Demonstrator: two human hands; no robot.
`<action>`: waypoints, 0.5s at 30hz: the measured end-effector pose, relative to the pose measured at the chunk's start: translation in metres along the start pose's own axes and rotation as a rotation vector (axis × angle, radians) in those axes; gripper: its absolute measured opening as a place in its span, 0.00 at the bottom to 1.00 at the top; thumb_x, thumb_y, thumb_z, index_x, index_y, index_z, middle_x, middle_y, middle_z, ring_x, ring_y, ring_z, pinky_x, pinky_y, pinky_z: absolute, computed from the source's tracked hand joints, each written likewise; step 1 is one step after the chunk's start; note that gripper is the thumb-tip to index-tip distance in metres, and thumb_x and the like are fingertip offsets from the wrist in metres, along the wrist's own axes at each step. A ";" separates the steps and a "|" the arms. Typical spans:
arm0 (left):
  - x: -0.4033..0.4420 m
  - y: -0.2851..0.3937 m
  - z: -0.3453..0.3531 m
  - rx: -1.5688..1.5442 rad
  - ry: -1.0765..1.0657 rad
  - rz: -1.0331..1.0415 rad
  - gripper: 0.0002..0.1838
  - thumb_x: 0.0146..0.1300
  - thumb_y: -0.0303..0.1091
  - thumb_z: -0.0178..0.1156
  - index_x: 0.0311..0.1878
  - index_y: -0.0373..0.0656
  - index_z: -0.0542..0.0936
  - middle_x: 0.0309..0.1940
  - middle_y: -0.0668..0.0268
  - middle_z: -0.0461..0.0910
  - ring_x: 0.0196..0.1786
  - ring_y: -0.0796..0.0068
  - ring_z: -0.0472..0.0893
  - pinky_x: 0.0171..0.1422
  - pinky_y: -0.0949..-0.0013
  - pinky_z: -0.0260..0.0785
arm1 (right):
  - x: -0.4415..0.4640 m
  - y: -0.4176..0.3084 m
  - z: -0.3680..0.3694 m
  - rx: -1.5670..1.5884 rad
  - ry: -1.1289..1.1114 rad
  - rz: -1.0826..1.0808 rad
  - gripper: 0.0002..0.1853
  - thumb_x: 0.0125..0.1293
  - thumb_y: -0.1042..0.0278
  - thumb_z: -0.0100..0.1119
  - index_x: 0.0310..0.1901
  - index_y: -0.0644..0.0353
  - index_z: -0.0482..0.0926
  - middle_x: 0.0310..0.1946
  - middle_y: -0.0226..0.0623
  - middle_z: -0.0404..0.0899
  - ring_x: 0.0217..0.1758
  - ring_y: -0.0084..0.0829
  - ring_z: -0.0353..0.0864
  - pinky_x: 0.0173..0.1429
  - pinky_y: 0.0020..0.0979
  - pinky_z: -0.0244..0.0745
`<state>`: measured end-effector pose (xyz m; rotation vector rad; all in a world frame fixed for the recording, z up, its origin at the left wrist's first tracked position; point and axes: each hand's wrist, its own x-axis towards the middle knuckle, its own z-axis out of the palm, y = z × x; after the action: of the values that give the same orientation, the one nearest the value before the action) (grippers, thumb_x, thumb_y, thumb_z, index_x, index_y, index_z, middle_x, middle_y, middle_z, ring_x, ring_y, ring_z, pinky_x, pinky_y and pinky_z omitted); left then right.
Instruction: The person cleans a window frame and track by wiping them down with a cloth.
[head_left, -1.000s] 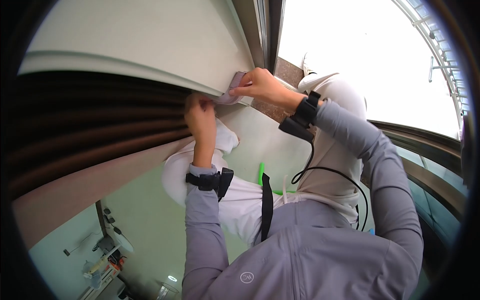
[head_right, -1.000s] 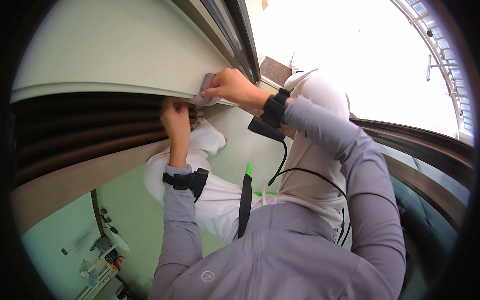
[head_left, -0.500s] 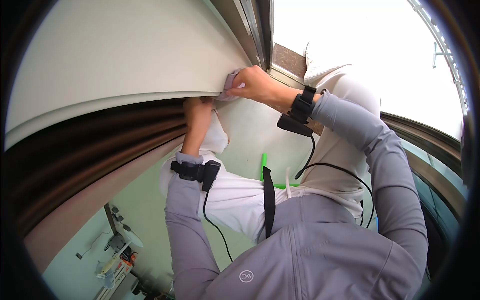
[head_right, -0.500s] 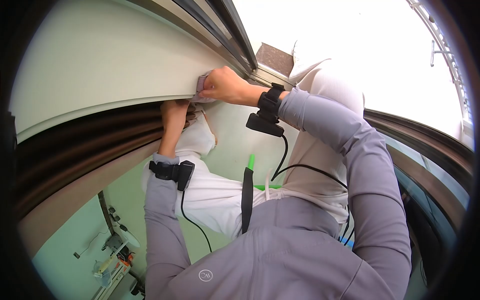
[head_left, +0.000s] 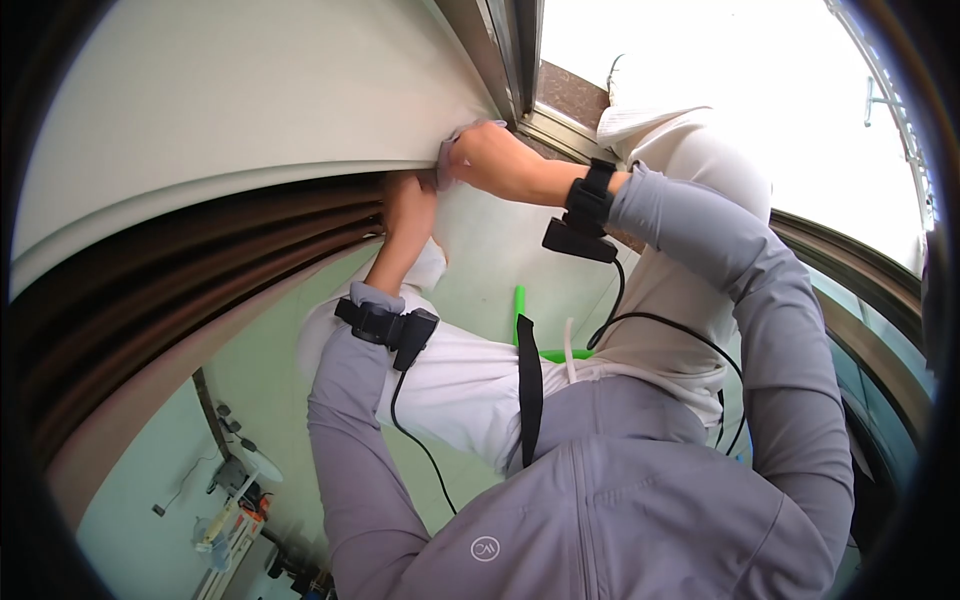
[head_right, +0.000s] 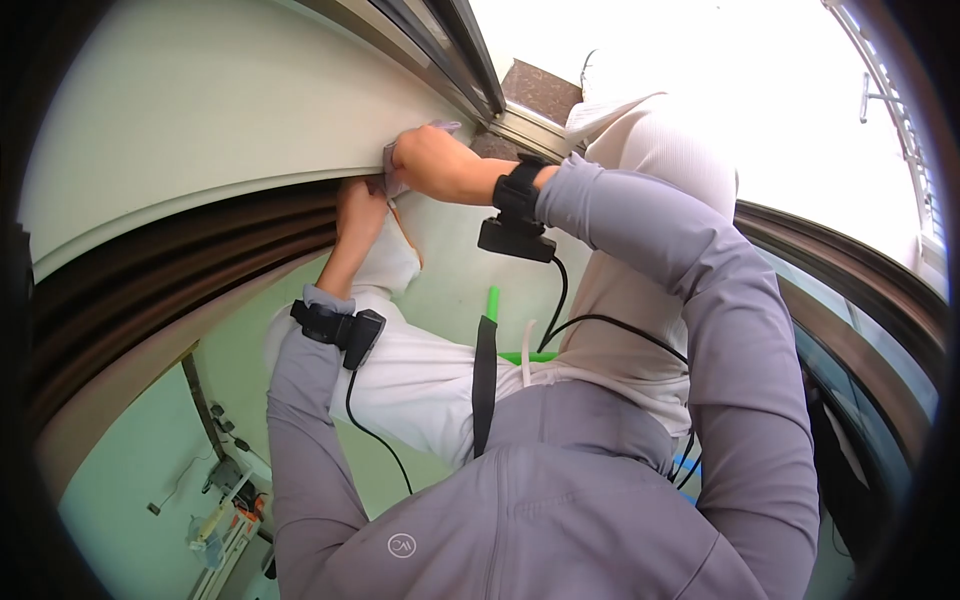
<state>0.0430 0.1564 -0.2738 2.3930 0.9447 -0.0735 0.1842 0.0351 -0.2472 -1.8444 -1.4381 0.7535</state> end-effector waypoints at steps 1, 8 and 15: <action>-0.002 0.004 0.000 -0.026 0.003 -0.009 0.12 0.55 0.27 0.54 0.41 0.32 0.79 0.39 0.43 0.80 0.43 0.42 0.79 0.47 0.54 0.71 | -0.002 0.000 -0.001 -0.005 0.008 0.005 0.09 0.57 0.68 0.57 0.32 0.62 0.84 0.29 0.46 0.82 0.36 0.47 0.80 0.44 0.40 0.75; -0.008 0.015 -0.007 -0.087 -0.168 -0.044 0.12 0.56 0.27 0.53 0.41 0.31 0.79 0.37 0.44 0.81 0.43 0.42 0.79 0.48 0.53 0.71 | 0.003 0.015 0.000 0.112 -0.013 0.068 0.08 0.55 0.70 0.59 0.32 0.63 0.84 0.29 0.46 0.81 0.33 0.46 0.80 0.40 0.38 0.76; -0.010 -0.003 0.023 -0.116 -0.106 0.008 0.14 0.59 0.31 0.58 0.42 0.29 0.76 0.37 0.48 0.82 0.40 0.56 0.82 0.46 0.60 0.72 | 0.006 0.036 0.038 0.147 0.081 0.143 0.08 0.55 0.68 0.57 0.30 0.62 0.84 0.28 0.47 0.81 0.34 0.47 0.81 0.43 0.40 0.76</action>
<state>0.0374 0.1404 -0.2921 2.2630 0.8671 -0.1375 0.1775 0.0403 -0.2991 -1.8557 -1.1781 0.8220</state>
